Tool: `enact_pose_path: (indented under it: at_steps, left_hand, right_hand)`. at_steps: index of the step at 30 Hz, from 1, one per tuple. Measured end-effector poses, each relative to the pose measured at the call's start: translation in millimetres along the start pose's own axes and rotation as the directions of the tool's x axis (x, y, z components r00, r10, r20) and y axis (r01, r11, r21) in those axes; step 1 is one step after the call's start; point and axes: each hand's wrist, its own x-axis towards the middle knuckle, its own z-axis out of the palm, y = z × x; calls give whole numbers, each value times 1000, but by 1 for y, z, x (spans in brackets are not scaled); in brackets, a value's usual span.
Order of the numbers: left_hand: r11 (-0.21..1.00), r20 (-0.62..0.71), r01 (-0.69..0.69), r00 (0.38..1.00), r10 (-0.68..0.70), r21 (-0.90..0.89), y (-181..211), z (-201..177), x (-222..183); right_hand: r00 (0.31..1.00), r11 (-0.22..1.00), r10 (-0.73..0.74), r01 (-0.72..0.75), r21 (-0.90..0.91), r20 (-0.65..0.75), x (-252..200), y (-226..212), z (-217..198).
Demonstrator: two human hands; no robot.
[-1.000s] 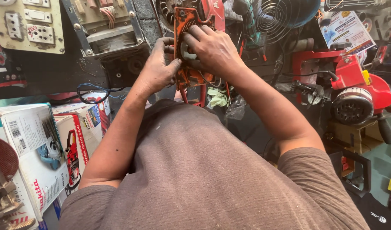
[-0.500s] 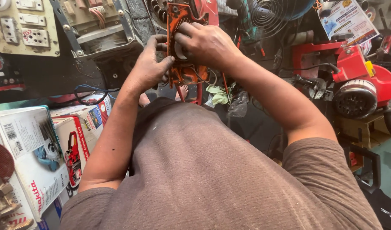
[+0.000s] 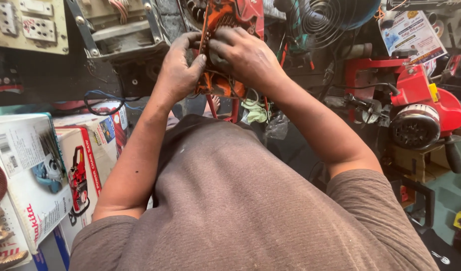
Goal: Repairing or reassembling a chainsaw starter mechanism.
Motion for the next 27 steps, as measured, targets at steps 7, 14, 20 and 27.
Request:
enact_pose_path:
  at_steps: [7,14,20,27]
  left_hand:
    - [997,-26,57,998,-58,-46,1,6,-2]
    - [997,-29,77,997,-77,17,11,12,2]
    - [977,-1,116,993,-118,178,-5,18,7]
    - [923,-87,158,987,-136,352,9,28,11]
  right_hand:
    - [994,994,110,-110,19,-6,-1,2,9]
    - [997,996,72,-73,55,17,-2,5,9]
    - [993,993,113,-114,-22,-19,-2,-2,13]
    - [990,976,144,-141,-168,6,-5,6,19]
